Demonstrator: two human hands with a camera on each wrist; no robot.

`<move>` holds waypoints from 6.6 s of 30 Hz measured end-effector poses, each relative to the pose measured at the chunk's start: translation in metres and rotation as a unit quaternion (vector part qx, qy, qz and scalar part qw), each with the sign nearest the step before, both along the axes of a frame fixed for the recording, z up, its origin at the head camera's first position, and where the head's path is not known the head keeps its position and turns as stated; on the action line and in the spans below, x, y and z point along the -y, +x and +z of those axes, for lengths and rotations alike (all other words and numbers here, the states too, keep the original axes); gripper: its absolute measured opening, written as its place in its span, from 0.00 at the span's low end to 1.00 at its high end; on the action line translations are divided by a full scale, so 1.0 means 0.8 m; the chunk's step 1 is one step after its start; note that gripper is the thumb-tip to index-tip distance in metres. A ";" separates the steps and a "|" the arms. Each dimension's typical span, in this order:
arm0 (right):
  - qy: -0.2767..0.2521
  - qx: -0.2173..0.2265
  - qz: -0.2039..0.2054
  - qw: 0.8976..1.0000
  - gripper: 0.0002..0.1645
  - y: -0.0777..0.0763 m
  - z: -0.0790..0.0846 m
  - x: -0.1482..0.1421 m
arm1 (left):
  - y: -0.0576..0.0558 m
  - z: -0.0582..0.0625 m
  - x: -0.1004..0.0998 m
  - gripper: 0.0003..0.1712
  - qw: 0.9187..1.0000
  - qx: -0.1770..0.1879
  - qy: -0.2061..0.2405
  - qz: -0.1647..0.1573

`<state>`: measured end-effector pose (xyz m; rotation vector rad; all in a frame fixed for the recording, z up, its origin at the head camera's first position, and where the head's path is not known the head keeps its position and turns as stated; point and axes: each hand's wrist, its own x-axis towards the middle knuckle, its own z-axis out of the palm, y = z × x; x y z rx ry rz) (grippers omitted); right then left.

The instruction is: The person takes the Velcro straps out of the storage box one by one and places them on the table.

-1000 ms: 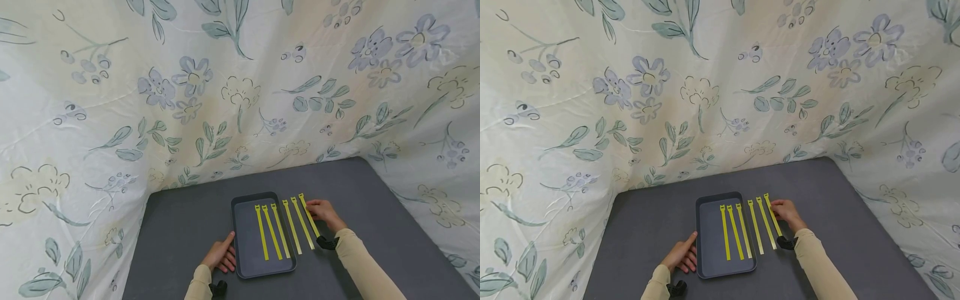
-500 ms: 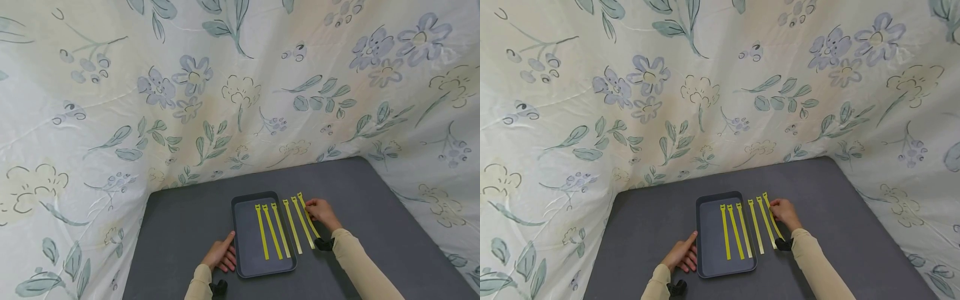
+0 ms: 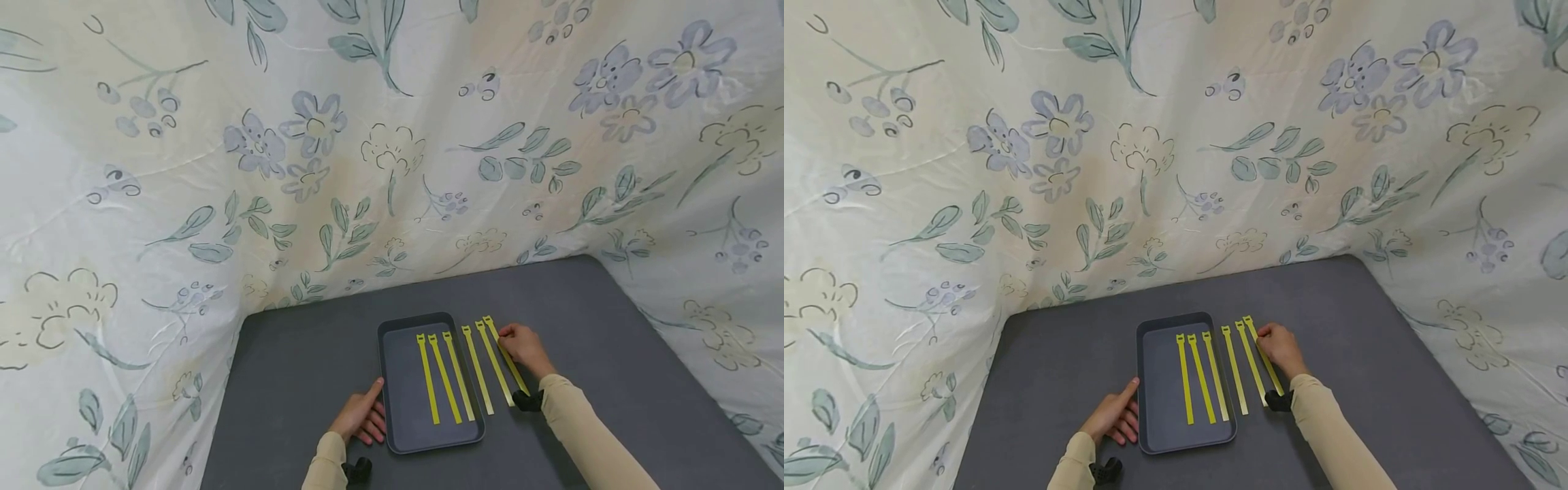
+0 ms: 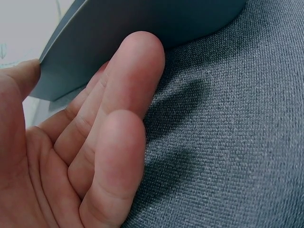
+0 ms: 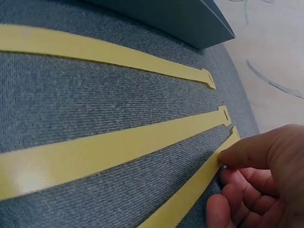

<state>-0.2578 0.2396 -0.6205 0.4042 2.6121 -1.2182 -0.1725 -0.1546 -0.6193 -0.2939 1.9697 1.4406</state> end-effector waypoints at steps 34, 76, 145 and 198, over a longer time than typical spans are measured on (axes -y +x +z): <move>-0.157 -0.034 0.031 0.986 0.25 -0.016 0.081 0.034 | 0.001 0.001 -0.001 0.50 1.000 -0.006 -0.002 -0.007; -0.229 0.000 0.109 0.967 0.15 -0.006 0.084 0.151 | -0.001 0.000 0.000 0.49 1.000 -0.004 -0.004 -0.003; 0.189 -0.026 0.204 0.960 0.19 0.024 0.037 0.235 | 0.001 -0.007 -0.001 0.49 1.000 -0.003 0.000 0.004; -0.232 0.114 0.147 0.955 0.13 0.027 0.033 0.217 | 0.004 -0.008 0.002 0.51 1.000 0.009 -0.005 -0.006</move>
